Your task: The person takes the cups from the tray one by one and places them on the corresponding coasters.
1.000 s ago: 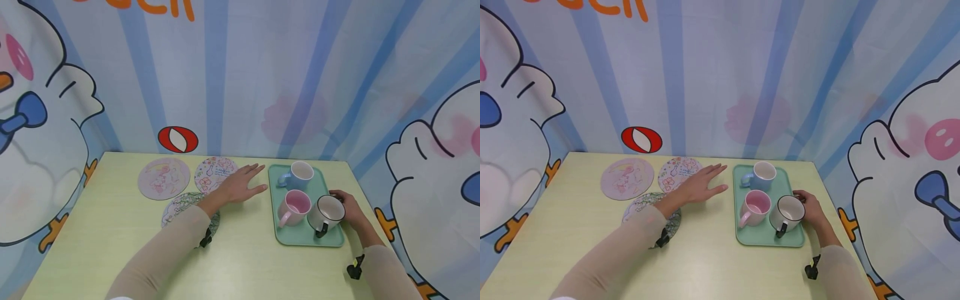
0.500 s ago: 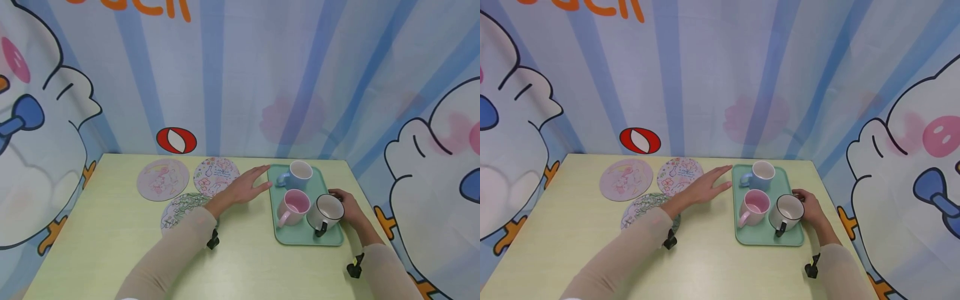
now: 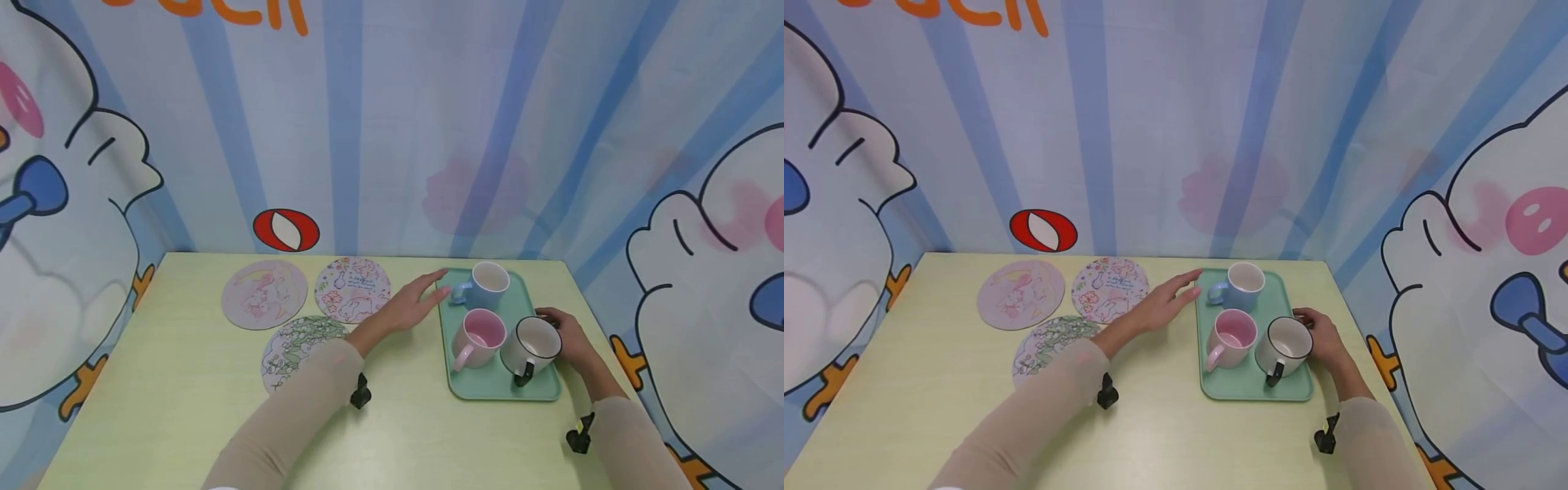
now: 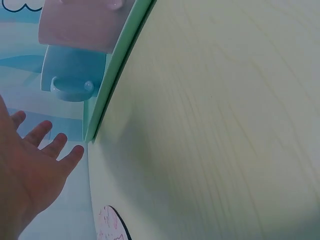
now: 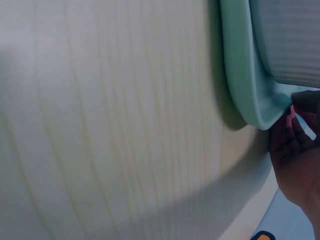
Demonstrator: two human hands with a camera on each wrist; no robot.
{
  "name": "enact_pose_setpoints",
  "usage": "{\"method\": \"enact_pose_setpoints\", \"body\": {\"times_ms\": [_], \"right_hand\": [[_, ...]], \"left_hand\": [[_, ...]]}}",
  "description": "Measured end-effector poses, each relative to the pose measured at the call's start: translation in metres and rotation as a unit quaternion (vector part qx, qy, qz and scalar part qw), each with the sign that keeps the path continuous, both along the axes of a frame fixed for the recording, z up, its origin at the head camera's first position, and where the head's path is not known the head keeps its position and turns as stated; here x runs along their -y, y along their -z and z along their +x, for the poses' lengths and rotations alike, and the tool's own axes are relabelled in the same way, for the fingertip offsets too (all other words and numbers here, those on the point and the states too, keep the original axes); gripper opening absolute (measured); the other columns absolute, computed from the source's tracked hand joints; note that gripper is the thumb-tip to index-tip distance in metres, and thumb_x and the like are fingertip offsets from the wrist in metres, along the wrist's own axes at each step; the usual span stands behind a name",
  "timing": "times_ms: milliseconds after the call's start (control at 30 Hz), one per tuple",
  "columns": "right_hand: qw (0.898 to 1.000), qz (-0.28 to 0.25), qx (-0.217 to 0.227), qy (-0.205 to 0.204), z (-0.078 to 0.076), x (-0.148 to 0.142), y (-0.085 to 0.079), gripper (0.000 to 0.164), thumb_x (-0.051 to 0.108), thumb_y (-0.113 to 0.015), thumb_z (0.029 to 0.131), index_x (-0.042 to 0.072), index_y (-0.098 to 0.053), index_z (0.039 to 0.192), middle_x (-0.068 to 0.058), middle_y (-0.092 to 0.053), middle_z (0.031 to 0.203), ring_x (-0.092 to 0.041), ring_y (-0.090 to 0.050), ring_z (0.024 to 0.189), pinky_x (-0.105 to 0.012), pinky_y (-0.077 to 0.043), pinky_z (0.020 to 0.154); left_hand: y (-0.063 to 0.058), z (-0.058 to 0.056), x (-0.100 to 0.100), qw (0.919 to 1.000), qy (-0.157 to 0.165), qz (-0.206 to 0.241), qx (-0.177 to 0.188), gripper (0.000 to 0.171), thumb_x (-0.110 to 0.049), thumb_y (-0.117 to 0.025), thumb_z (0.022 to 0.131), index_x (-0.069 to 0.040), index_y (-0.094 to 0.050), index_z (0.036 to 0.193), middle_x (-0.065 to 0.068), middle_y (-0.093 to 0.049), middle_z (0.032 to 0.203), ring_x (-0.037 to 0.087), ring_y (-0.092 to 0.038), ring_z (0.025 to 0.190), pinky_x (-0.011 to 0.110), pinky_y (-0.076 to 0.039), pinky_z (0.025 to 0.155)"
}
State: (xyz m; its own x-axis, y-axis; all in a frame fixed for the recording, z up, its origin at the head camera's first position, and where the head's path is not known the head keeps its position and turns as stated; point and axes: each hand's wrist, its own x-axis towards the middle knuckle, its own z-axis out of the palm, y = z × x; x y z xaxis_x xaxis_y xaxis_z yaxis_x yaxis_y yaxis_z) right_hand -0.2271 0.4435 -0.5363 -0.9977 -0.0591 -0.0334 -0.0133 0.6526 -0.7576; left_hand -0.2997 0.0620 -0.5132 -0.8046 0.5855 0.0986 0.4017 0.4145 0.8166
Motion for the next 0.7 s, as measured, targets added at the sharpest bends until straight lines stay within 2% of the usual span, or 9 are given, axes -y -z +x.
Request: {"method": "enact_pose_setpoints", "body": {"times_ms": [167,300,400,567,700], "right_hand": [[1.000,0.000,0.001,0.001,-0.001,0.000,0.001,0.056,0.008,-0.072,0.099,-0.014,-0.050,0.146,-0.035,-0.062,0.130,-0.026,-0.063,0.108,-0.027,-0.053,0.080],[1.000,-0.002,-0.004,-0.001,-0.002,-0.002,0.003,0.057,0.008,-0.073,0.099,-0.013,-0.051,0.146,-0.034,-0.063,0.129,-0.024,-0.063,0.107,-0.027,-0.053,0.080],[1.000,-0.001,-0.007,-0.004,-0.002,-0.003,0.005,0.058,0.009,-0.073,0.099,-0.013,-0.050,0.147,-0.033,-0.064,0.129,-0.025,-0.063,0.108,-0.027,-0.053,0.080],[1.000,0.002,-0.004,-0.004,-0.002,-0.002,0.004,0.058,0.009,-0.072,0.100,-0.014,-0.049,0.147,-0.034,-0.063,0.129,-0.024,-0.063,0.108,-0.026,-0.053,0.079],[1.000,-0.003,0.002,-0.007,-0.001,0.000,0.000,0.057,0.005,-0.072,0.099,-0.018,-0.049,0.145,-0.036,-0.063,0.127,-0.028,-0.064,0.108,-0.027,-0.053,0.079]], "left_hand": [[0.001,0.001,-0.005,0.9987,-0.002,0.033,0.040,0.073,-0.070,-0.033,0.107,-0.030,-0.029,0.169,-0.001,-0.036,0.170,0.027,-0.036,0.155,0.056,-0.030,0.123],[0.005,-0.002,-0.009,0.9968,-0.004,0.044,0.067,0.074,-0.071,-0.031,0.107,-0.031,-0.030,0.168,-0.002,-0.031,0.173,0.025,-0.031,0.158,0.056,-0.026,0.125],[0.007,-0.002,-0.014,0.9962,-0.011,0.040,0.077,0.074,-0.073,-0.030,0.106,-0.032,-0.032,0.168,-0.004,-0.028,0.174,0.024,-0.026,0.159,0.055,-0.024,0.126],[0.007,-0.001,-0.021,0.9953,-0.018,0.038,0.087,0.075,-0.072,-0.031,0.106,-0.028,-0.035,0.167,-0.002,-0.033,0.172,0.027,-0.028,0.159,0.057,-0.024,0.126],[0.008,-0.001,-0.024,0.9938,-0.018,0.047,0.099,0.075,-0.071,-0.032,0.107,-0.027,-0.035,0.167,-0.001,-0.034,0.171,0.028,-0.030,0.158,0.058,-0.025,0.125]]}}
